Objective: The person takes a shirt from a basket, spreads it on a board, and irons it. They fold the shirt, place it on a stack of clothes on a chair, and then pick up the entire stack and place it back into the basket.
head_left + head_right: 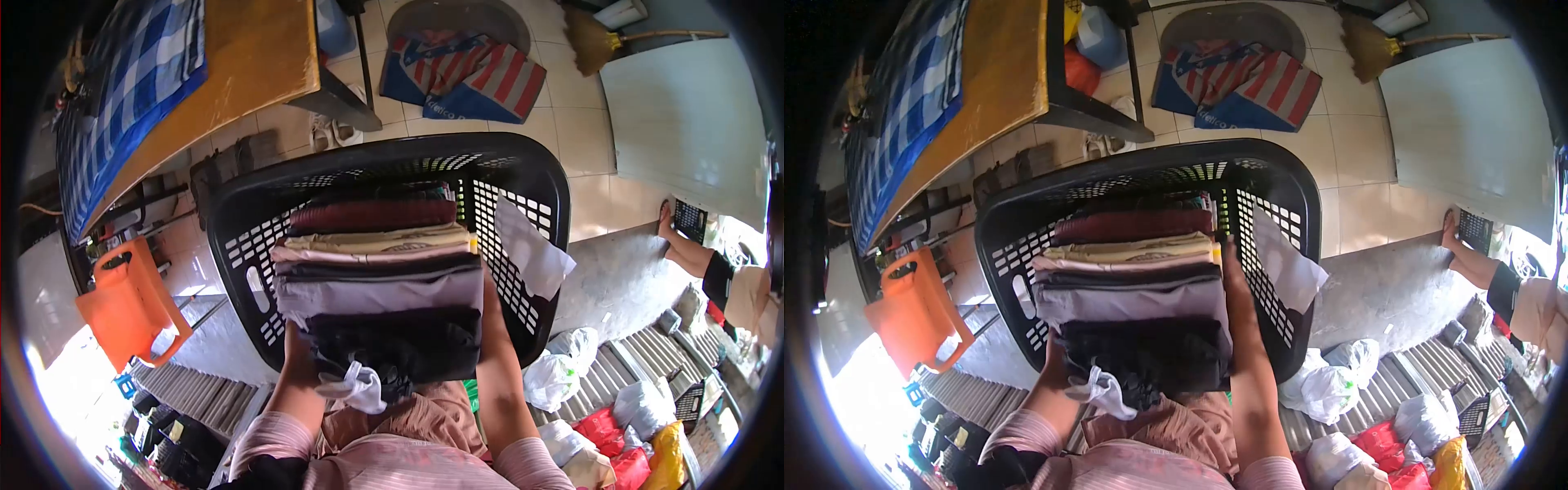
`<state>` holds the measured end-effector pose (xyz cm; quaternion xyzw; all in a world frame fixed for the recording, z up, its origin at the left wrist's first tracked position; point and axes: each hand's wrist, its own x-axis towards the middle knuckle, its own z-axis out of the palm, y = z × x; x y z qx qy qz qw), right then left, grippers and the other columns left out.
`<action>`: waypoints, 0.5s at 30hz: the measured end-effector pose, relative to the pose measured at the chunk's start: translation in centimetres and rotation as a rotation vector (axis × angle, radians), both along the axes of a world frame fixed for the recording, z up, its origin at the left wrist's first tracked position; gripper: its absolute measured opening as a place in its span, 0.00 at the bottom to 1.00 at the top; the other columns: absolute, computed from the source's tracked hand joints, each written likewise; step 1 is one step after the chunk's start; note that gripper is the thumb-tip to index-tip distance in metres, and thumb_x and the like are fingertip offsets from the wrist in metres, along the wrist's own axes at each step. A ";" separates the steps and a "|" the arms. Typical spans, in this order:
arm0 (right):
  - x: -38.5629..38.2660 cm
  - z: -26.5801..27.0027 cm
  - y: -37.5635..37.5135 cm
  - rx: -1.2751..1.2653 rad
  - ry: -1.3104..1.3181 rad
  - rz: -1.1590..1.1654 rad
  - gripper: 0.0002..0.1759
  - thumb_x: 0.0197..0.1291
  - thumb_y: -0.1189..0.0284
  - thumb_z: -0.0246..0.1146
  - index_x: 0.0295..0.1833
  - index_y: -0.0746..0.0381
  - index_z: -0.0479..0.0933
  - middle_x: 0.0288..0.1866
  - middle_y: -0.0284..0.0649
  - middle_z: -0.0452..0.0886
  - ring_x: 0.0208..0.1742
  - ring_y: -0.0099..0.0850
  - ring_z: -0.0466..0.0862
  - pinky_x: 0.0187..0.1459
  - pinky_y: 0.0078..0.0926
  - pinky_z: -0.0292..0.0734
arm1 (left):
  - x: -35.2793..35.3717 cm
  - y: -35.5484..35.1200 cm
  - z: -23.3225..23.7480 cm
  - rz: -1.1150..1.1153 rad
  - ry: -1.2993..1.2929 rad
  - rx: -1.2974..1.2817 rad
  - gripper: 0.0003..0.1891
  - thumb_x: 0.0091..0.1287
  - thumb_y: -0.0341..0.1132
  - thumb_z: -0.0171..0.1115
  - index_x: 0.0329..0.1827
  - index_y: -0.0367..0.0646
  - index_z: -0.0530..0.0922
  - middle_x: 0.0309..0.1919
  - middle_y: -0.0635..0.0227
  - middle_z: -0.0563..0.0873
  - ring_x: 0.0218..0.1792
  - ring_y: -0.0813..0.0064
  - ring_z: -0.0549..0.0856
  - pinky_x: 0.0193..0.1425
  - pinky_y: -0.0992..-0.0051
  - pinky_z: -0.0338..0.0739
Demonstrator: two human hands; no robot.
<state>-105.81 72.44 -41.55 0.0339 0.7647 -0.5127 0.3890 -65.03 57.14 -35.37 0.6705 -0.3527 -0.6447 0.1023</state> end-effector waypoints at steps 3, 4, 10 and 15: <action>-0.9 12.8 -0.1 0.038 0.011 0.000 0.37 0.75 0.46 0.36 0.74 0.65 0.61 0.70 0.48 0.69 0.72 0.36 0.66 0.72 0.35 0.57 | -2.7 -2.3 -1.4 0.054 0.122 -0.001 0.28 0.76 0.55 0.44 0.62 0.41 0.75 0.52 0.72 0.82 0.51 0.77 0.80 0.59 0.73 0.71; 0.4 17.2 0.3 0.068 0.012 0.043 0.37 0.75 0.47 0.36 0.74 0.65 0.60 0.70 0.48 0.68 0.73 0.36 0.65 0.72 0.35 0.57 | -3.0 -2.6 -1.5 0.068 0.145 0.003 0.28 0.76 0.55 0.44 0.62 0.41 0.75 0.52 0.72 0.82 0.51 0.77 0.80 0.59 0.73 0.71; 23.4 23.5 4.8 -0.067 1.637 0.837 0.45 0.51 0.29 0.56 0.73 0.37 0.63 0.75 0.52 0.57 0.76 0.63 0.50 0.66 0.84 0.34 | -5.3 -5.9 -3.9 0.122 0.298 0.023 0.28 0.76 0.56 0.44 0.62 0.41 0.75 0.52 0.72 0.82 0.51 0.77 0.80 0.59 0.73 0.71; 15.8 21.8 -1.0 -0.046 1.364 0.734 0.39 0.51 0.36 0.63 0.70 0.27 0.65 0.78 0.46 0.54 0.74 0.66 0.55 0.63 0.86 0.44 | -8.7 -9.5 -3.6 0.123 0.436 0.042 0.28 0.76 0.56 0.44 0.62 0.41 0.75 0.52 0.72 0.82 0.51 0.77 0.80 0.59 0.73 0.71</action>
